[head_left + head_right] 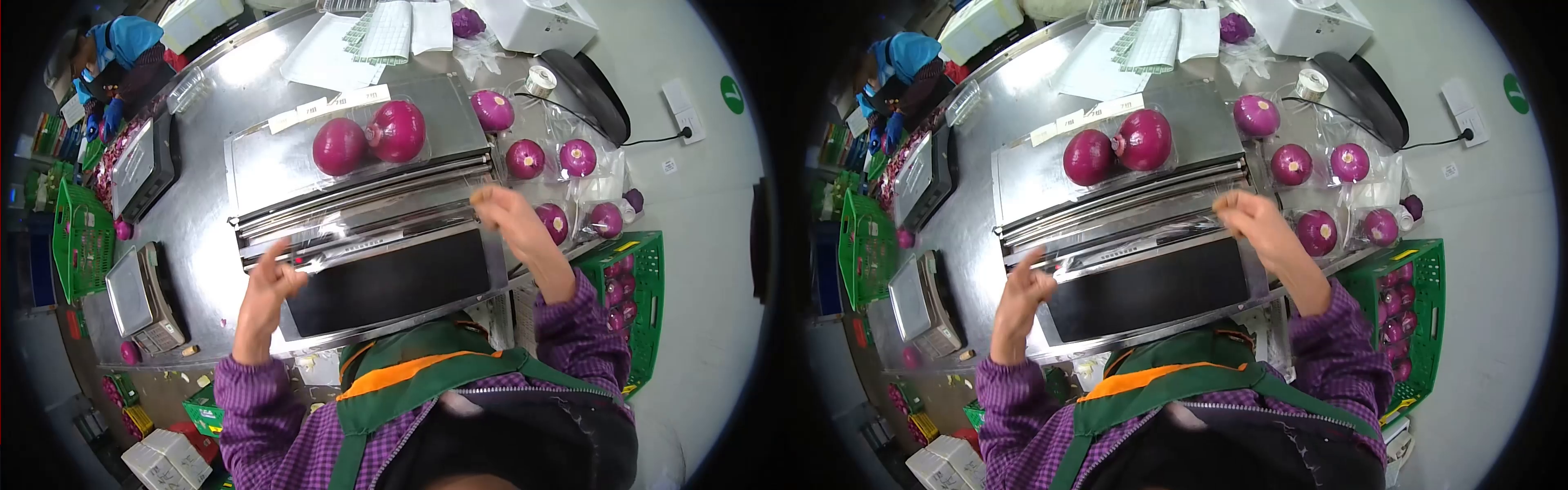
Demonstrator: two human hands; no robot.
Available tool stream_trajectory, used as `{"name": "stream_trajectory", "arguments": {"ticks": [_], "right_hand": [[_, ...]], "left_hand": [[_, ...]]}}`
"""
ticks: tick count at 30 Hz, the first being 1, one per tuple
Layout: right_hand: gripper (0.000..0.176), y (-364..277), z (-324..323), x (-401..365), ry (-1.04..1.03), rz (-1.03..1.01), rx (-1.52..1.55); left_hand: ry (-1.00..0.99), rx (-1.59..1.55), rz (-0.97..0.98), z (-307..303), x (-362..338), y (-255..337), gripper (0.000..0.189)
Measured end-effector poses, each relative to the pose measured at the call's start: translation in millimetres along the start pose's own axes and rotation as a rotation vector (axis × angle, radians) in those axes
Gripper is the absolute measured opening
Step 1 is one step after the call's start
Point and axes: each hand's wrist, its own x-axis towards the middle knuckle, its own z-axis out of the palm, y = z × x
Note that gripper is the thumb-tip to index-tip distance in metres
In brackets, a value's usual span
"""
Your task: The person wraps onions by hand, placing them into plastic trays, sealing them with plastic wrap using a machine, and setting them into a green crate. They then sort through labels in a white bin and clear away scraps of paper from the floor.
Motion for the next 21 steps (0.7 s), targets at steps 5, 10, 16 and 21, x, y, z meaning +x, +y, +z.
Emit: {"name": "stream_trajectory", "arguments": {"ticks": [5, 10, 16, 21], "right_hand": [[0.012, -53, 5, -22, -0.367, -0.157, 0.403], [0.031, -153, 38, 41, -0.288, -0.746, 0.429], [0.030, -78, 27, 228, -0.203, -0.445, -0.937], [0.041, -49, 18, 175, -0.434, -0.061, -0.264]], "left_hand": [[-0.618, -0.668, -0.096, 4, -33, 30, 0.018], [-0.641, -0.813, 0.560, -11, 39, 140, 0.029], [0.118, 0.793, 0.204, 16, 234, 99, 0.043], [-0.164, -0.123, 0.133, 25, 180, 57, 0.040]]}}
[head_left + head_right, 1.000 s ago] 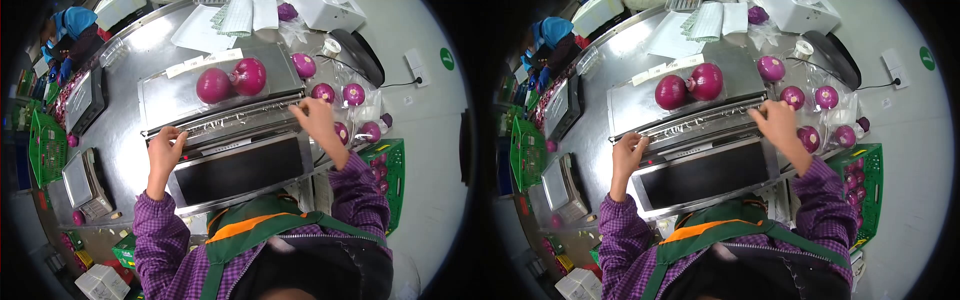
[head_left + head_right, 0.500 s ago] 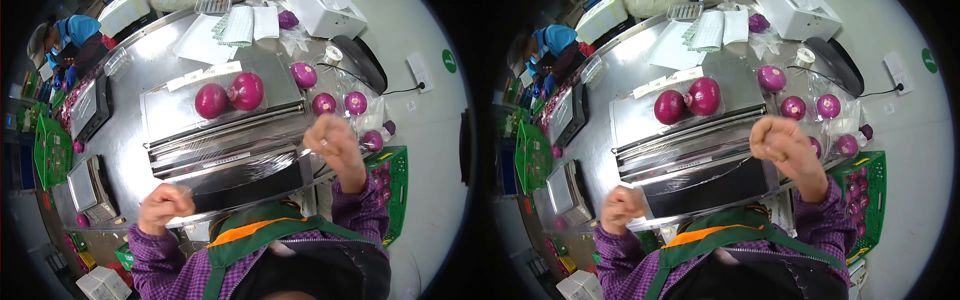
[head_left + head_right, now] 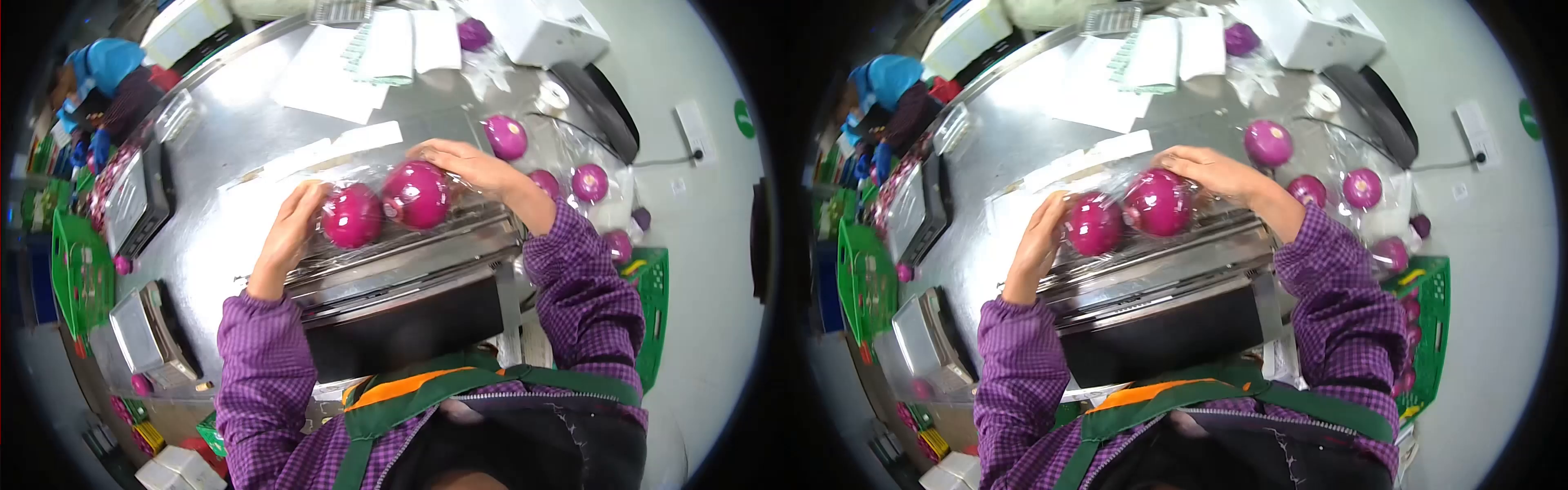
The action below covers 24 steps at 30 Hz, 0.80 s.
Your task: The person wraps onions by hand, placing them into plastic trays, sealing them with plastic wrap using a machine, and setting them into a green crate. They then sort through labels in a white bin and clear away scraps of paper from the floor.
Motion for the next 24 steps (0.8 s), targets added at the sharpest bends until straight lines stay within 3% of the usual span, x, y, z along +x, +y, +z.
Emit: {"name": "stream_trajectory", "arguments": {"ticks": [2, 4, 5, 7, 8, 9, 10, 12, 14, 15, 16, 17, 23, 24], "right_hand": [[0.048, 13, 1, -7, -0.062, 0.006, 0.157], [0.055, -6, 13, -29, -0.047, 0.170, 0.216], [0.058, -7, 15, -43, -0.084, 0.245, 0.230], [0.062, -12, 34, -86, -0.149, 0.242, 0.281], [0.062, -6, 49, -106, -0.076, 0.264, 0.206], [0.061, -4, 56, -125, -0.166, 0.378, 0.233], [0.059, 17, 66, -141, -0.201, 0.382, 0.305], [0.057, 60, 80, -151, -0.246, 0.390, 0.383], [0.058, 82, 87, -151, -0.122, 0.336, 0.186], [0.057, 90, 92, -145, -0.051, 0.348, 0.277], [0.057, 84, 86, -143, -0.161, 0.374, 0.345], [0.057, 79, 84, -141, -0.275, 0.402, 0.413], [0.053, 99, 114, -205, -0.274, 0.610, 0.525], [0.048, 100, 118, -222, -0.161, 0.605, 0.609]], "left_hand": [[0.124, -0.112, -0.184, 11, -20, 8, 0.040], [-0.003, -0.128, -0.187, 24, -46, 26, 0.047], [0.010, -0.172, -0.295, 26, -66, 28, 0.049], [-0.049, -0.079, -0.313, 33, -111, 20, 0.057], [-0.189, -0.041, -0.361, 20, -130, 1, 0.060], [-0.092, -0.015, -0.423, 27, -151, -12, 0.061], [-0.064, -0.139, -0.500, 45, -166, -11, 0.061], [-0.084, -0.083, -0.581, 34, -183, -44, 0.059], [-0.093, -0.007, -0.664, 24, -172, -69, 0.052], [0.018, -0.115, -0.701, 44, -164, -48, 0.047], [0.047, -0.130, -0.615, 46, -158, -54, 0.046], [-0.048, -0.149, -0.610, 39, -153, -61, 0.045], [-0.152, -0.275, -0.826, 44, -226, -94, 0.054], [-0.135, -0.320, -0.803, 44, -242, -93, 0.050]]}}
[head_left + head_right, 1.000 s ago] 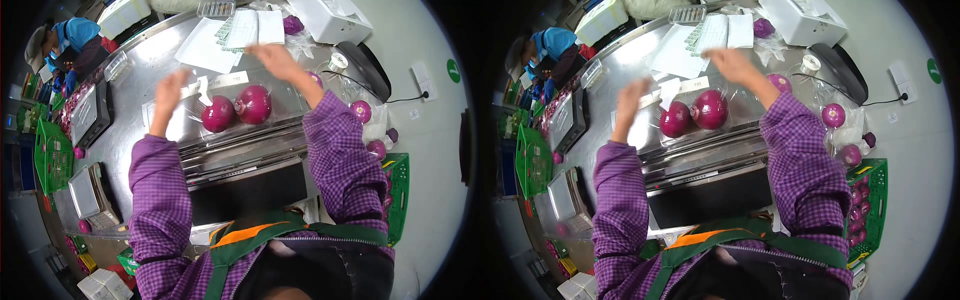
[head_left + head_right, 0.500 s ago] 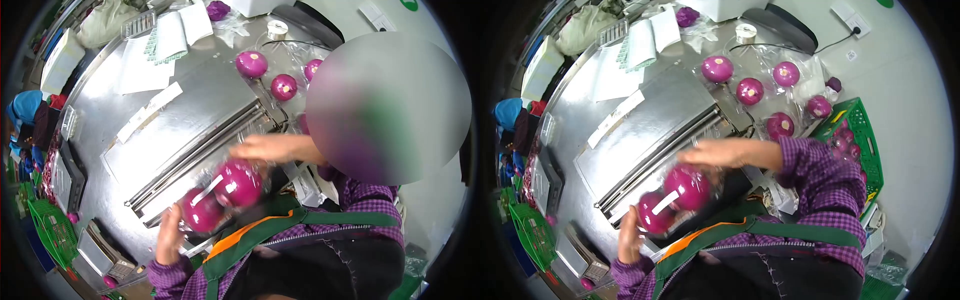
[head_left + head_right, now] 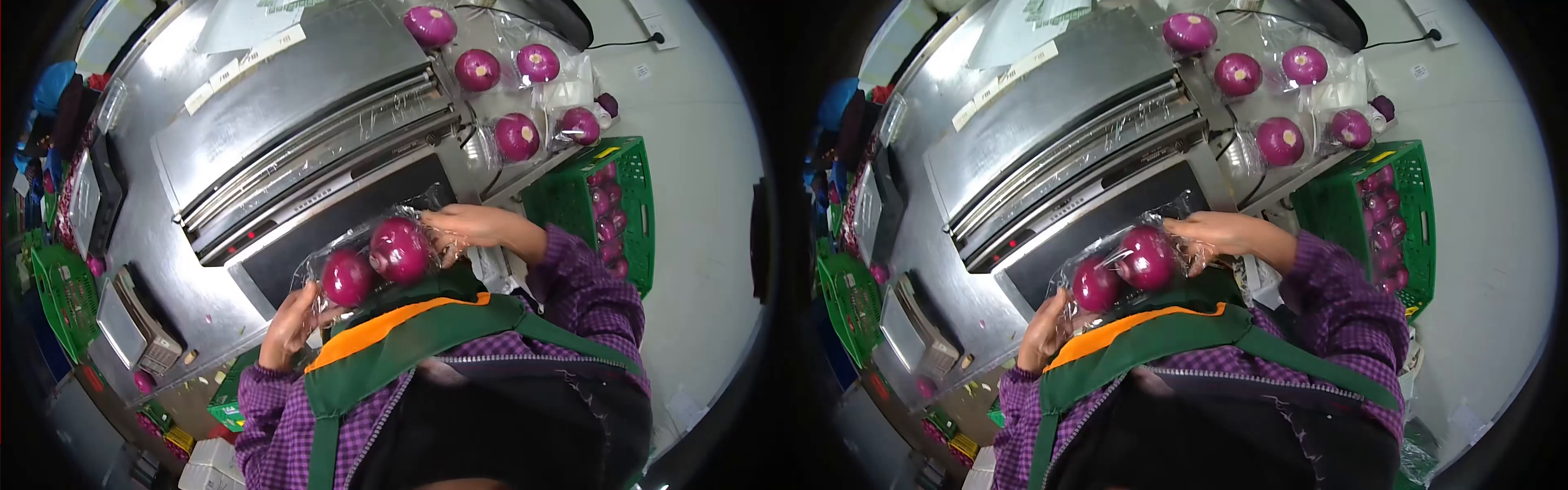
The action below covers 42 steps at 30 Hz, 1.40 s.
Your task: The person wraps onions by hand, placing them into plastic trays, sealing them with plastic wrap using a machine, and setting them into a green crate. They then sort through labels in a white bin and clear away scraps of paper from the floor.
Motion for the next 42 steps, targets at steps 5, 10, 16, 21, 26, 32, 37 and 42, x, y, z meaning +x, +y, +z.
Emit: {"name": "stream_trajectory", "arguments": {"ticks": [5, 10, 16, 21, 26, 32, 37, 42], "right_hand": [[0.032, 41, 16, -23, 0.424, -0.160, 0.087], [0.026, 51, 27, -22, 0.834, -0.515, 0.071], [0.027, 103, -9, -15, 0.900, -0.337, -0.093], [0.013, 130, 27, 71, 0.332, -0.439, -0.128], [0.011, 111, 50, 81, -0.175, -0.521, 0.189], [0.021, 100, 50, 63, -0.465, -0.545, 0.374], [0.029, 72, 49, 47, -0.277, -0.726, 0.142], [0.054, 58, 54, -17, -0.294, -0.722, 0.445]], "left_hand": [[0.230, -0.197, 0.227, -8, -23, -51, 0.029], [0.463, -0.462, 0.472, 12, -23, -52, 0.027], [0.683, -0.302, 0.303, -25, -6, -105, 0.018], [0.263, 0.293, 0.317, 2, 62, -107, 0.014], [-0.267, -0.084, 0.333, 21, 67, -92, 0.019], [-0.641, -0.183, 0.341, 27, 70, -77, 0.026], [-0.164, -0.055, 0.519, 80, -15, -31, 0.079], [-0.074, -0.106, 0.311, 79, -8, -35, 0.097]]}}
